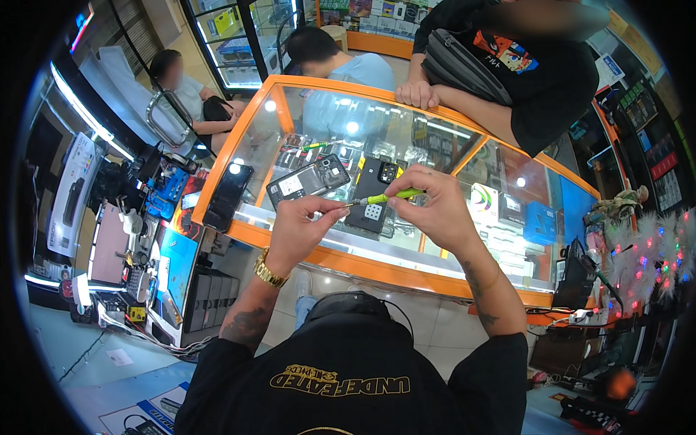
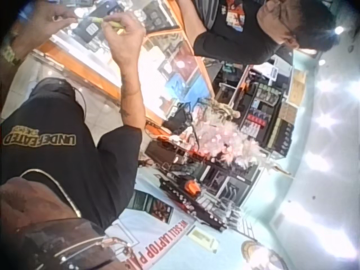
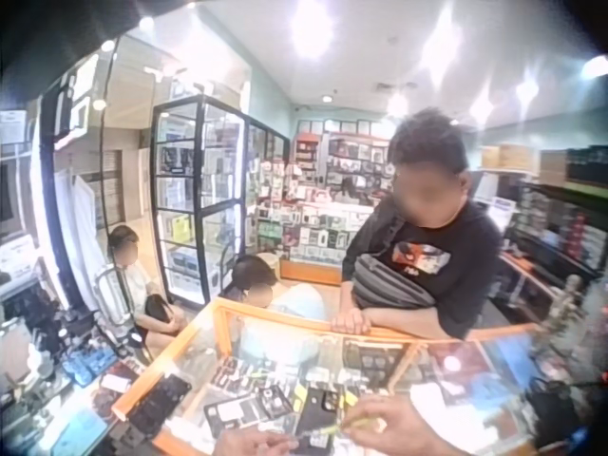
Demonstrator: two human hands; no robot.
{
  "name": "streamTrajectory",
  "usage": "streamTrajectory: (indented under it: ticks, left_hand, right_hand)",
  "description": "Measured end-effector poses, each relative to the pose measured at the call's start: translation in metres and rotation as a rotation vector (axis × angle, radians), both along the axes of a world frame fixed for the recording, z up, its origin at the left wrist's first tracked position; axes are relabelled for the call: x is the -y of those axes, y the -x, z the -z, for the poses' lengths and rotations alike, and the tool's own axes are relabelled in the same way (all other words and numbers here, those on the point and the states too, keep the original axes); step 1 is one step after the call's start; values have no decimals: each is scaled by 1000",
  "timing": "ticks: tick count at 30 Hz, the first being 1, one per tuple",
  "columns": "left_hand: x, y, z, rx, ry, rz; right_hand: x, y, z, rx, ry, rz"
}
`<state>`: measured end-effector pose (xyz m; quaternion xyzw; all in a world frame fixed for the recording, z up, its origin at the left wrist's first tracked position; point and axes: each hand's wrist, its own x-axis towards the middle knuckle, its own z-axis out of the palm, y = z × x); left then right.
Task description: The person uses a green-handled screwdriver to remove screws from a disassembled mobile phone placed on a glass counter. They handle the phone casing and internal components, occasionally checking a smartphone screen, and continue unscrewing parts throughout the clip.
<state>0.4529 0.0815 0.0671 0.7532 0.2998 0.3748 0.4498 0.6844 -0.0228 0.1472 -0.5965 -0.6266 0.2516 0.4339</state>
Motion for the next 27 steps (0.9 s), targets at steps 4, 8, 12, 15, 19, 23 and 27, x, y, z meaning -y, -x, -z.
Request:
streamTrajectory:
  ticks: [4, 8, 12, 15, 19, 23, 27]
  left_hand:
    - [4, 2, -12, -114, -30, -38]
    - [2, -1, -1, -88, -179, -58]
    - [3, -2, -1, -92, -371, -92]
    - [1, 1, 5, -114, -464, -102]
    - [-3, 8, 7, -223, -469, -153]
    - [-8, 17, 29, -482, -576, -241]
    - [-7, 18, 40, -526, -636, -248]
  right_hand:
    - [0, 5, 0, 76, -54, 22]
    - [-1, 11, -2, 146, -92, -9]
    - [-2, 15, -6, 172, -56, 13]
    - [-4, 16, -5, 200, -41, 35]
    - [-17, 14, -6, 223, -140, 53]
    - [-56, 11, -2, 320, -205, 27]
    - [-96, 7, 16, 460, -145, -32]
